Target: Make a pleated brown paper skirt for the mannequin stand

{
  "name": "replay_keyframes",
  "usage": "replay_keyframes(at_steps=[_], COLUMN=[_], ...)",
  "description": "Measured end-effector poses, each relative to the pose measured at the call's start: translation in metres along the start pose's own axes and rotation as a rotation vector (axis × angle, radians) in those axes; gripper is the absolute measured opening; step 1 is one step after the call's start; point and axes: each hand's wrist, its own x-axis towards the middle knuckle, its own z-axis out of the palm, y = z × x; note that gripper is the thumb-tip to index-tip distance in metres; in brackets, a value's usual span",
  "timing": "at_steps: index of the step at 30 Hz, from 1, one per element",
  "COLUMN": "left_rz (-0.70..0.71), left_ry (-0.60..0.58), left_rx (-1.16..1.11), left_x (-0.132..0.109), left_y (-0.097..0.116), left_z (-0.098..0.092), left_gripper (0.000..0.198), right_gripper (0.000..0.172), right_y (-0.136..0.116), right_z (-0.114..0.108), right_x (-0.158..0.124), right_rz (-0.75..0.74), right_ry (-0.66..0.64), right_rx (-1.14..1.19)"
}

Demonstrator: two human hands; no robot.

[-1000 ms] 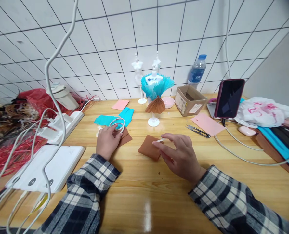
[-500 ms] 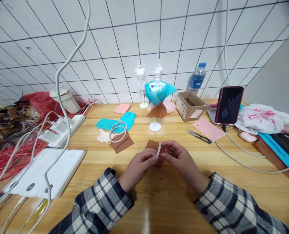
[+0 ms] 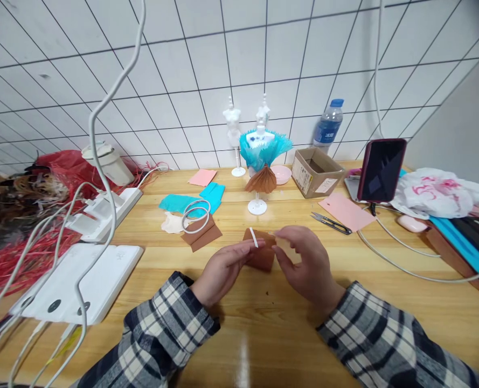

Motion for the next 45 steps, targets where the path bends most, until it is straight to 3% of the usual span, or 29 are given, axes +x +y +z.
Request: replay_keyframes(at_steps=[2,4,11,15,20,23,27,31,36,39,45], left_rz=[-0.025,-0.046,-0.004,0.132,0.494,0.62,0.595,0.572,0.444,0.344,0.26], left_ry=[-0.069,-0.113,-0.199,-0.214,-0.098,-0.064,-0.041,0.022,0.139,0.117,0.094], left_rx=[-0.108,-0.158,-0.045,0.45,1.027,1.147,1.189,1.169,1.05,0.974,0.803], left_x=[0.0,-0.001,-0.004,-0.004,0.002,0.004,0.001,-0.002,-0.005,-0.005,-0.002], left_y=[0.0,0.0,0.001,0.0,-0.003,0.0,0.006,0.007,0.011,0.014,0.013], left_z=[0.0,0.001,0.001,-0.004,-0.006,-0.005,-0.004,-0.001,0.006,0.008,0.003], left_gripper=[0.031,0.034,0.036,0.039,0.023,0.014,0.009,0.012,0.014,0.02,0.03], right_gripper=[0.025,0.025,0.013,0.011,0.014,0.019,0.021,0.021,0.018,0.024,0.024], right_y=[0.0,0.001,0.003,0.003,-0.003,-0.01,-0.019,-0.022,-0.019,-0.014,-0.008], right_z=[-0.003,-0.004,-0.005,-0.001,0.008,0.011,0.011,0.01,0.009,0.009,0.007], right_x=[0.001,0.002,0.002,0.002,0.001,0.0,-0.002,-0.003,-0.007,-0.009,-0.009], right_rz=[-0.197,-0.273,-0.241,-0.018,0.521,0.733,0.801,0.741,0.381,0.226,0.169], right_ry=[-0.095,-0.147,-0.172,-0.281,-0.391,-0.371,-0.321,-0.301,-0.212,-0.241,-0.307], right_rx=[-0.099,-0.174,-0.224,-0.052,0.324,0.511,0.55,0.618,0.462,0.35,0.193])
